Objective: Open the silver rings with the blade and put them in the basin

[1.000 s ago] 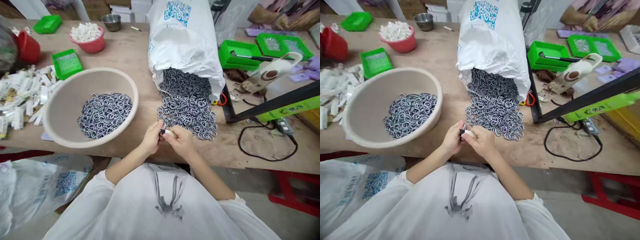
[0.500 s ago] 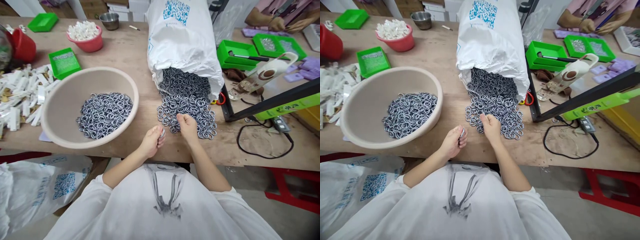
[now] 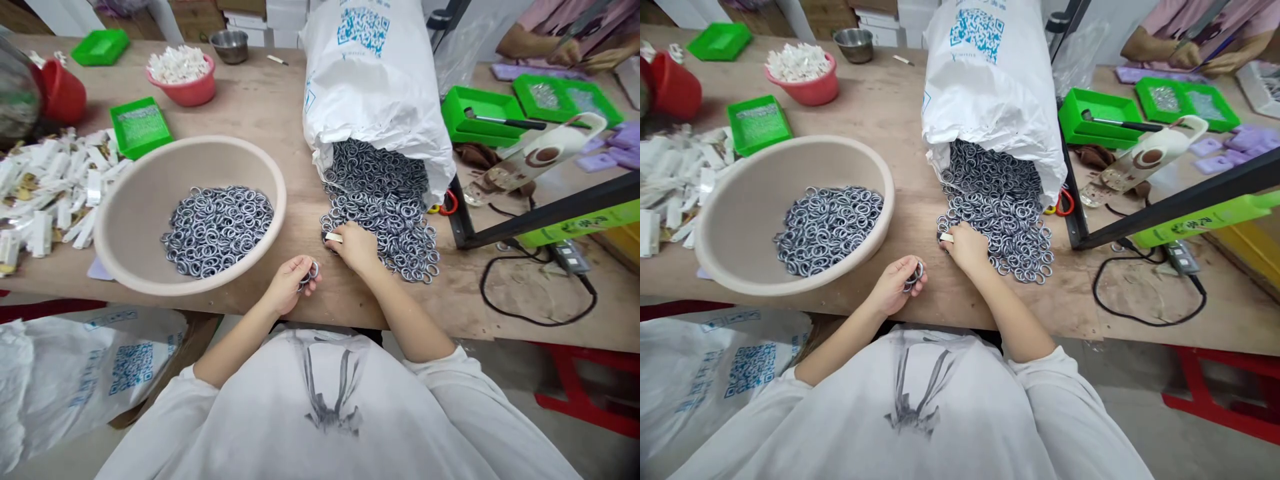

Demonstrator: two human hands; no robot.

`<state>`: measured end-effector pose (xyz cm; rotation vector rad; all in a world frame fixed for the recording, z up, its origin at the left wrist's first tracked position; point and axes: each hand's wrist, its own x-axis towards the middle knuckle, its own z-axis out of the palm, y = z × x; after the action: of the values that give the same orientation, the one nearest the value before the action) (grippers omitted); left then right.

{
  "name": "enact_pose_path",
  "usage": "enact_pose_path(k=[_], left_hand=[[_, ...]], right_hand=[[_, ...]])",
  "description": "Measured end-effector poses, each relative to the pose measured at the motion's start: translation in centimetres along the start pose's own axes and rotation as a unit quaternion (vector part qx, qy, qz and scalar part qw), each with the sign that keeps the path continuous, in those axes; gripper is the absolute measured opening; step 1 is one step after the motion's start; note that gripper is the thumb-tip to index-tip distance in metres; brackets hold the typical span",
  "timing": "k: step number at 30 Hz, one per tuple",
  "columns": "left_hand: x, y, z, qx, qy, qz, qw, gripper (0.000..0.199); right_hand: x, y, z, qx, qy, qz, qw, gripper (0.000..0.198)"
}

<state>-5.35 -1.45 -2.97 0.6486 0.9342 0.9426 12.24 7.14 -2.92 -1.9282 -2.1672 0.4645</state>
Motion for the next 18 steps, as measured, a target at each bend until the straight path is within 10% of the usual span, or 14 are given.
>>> enact_pose_path(k=[11, 15, 18], left_hand=[[2.3, 0.2, -0.6, -0.006, 0.070, -0.025, 0.997, 0.045], [3.5, 0.1, -0.1, 0.167, 0.097, 0.088, 0.977, 0.034], [4.6, 0.2, 0.5, 0.377, 0.119, 0.158, 0.905, 0.025]], right_hand=[[0.3, -0.4, 0.0, 0.035, -0.026, 0.023, 0.999, 0.024], [-1.1, -0.2, -1.4, 0.170, -0.038, -0.003, 0.985, 0.021], [-1.9, 0.7, -1.6, 0.200, 0.011, 0.001, 0.980, 0.021]])
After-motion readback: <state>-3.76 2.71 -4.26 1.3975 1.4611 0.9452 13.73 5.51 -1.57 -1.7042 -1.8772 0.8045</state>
